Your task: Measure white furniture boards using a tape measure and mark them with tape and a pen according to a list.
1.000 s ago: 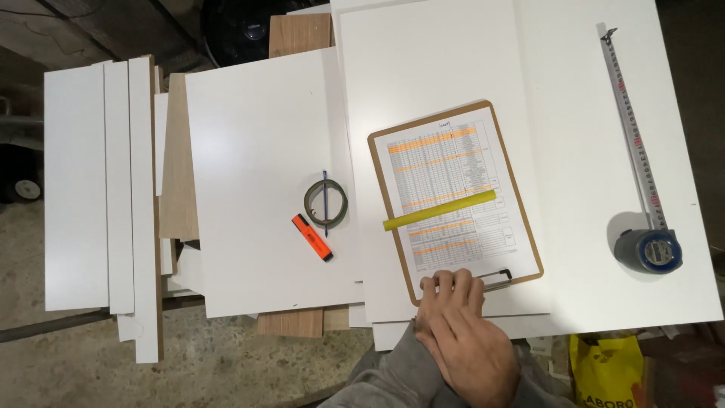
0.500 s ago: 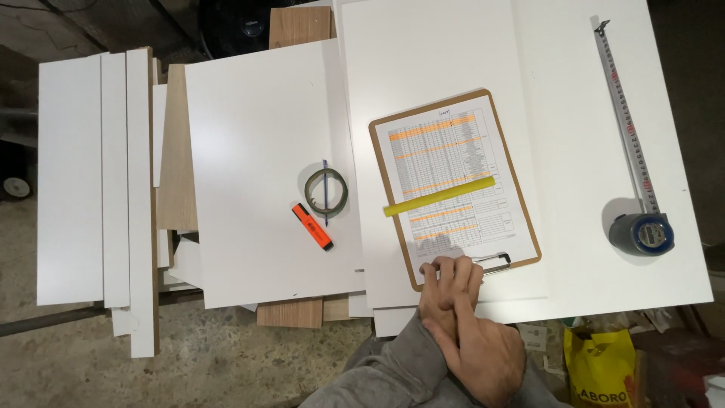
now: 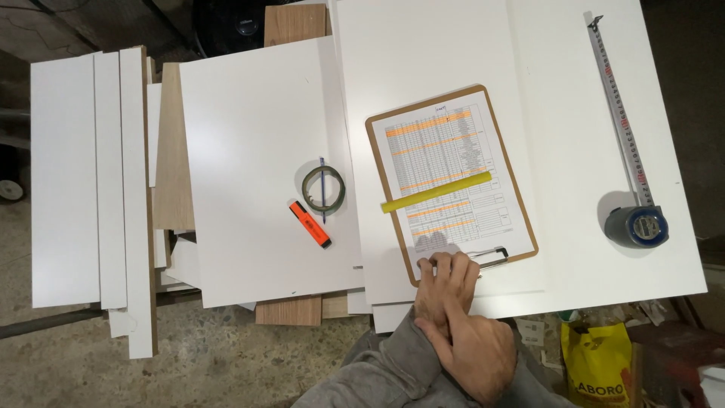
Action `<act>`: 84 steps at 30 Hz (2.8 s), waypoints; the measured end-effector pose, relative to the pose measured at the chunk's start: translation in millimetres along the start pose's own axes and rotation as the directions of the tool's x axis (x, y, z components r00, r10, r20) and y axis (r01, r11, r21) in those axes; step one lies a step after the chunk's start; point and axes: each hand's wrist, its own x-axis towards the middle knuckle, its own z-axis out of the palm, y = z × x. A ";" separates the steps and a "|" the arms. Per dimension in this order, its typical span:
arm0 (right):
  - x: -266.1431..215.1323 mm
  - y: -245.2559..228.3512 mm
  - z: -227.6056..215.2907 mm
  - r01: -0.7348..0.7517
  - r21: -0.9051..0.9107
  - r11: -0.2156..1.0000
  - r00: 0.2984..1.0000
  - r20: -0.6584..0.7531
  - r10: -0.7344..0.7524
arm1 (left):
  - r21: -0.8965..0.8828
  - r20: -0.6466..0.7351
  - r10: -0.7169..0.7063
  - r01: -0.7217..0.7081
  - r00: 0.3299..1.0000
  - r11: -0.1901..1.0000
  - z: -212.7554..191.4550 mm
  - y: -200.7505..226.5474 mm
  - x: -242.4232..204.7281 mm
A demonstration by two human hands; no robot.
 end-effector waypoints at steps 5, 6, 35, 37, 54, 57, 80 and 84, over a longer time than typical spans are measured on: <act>4.8 -8.1 -10.0 -0.019 0.065 0.998 0.999 0.045 0.016 | 0.020 -0.026 -0.018 0.019 0.999 1.000 2.5 -1.6 -5.9; 4.5 -5.9 -7.4 -0.012 0.034 0.999 0.997 0.074 0.009 | 0.080 -0.094 -0.020 0.027 0.995 0.996 4.7 -1.0 -7.1; 108.6 92.7 -39.8 0.066 -0.109 0.992 0.962 -0.257 -0.092 | -0.232 0.171 -0.242 0.278 0.955 0.932 -10.1 -86.7 8.5; 101.4 94.0 -34.3 0.063 -0.106 0.992 0.958 -0.272 -0.089 | -0.223 0.136 -0.228 0.254 0.964 0.941 -9.4 -85.2 0.2; 90.9 94.4 -18.4 0.081 -0.129 0.988 0.908 -0.398 -0.126 | -0.220 0.112 -0.208 0.229 0.972 0.948 -7.9 -80.0 -4.8; 92.6 91.8 -22.4 0.064 -0.136 0.989 0.921 -0.373 -0.111 | -0.216 0.110 -0.213 0.233 0.971 0.948 -9.0 -80.4 -3.8; 111.5 90.7 -18.0 0.234 -0.141 0.962 0.815 -0.510 -0.273 | -0.228 0.084 -0.238 0.251 0.968 0.941 1.7 -85.8 13.8; 112.1 92.5 -16.3 0.244 -0.130 0.961 0.815 -0.509 -0.276 | -0.214 0.069 -0.233 0.243 0.970 0.946 2.8 -85.4 12.7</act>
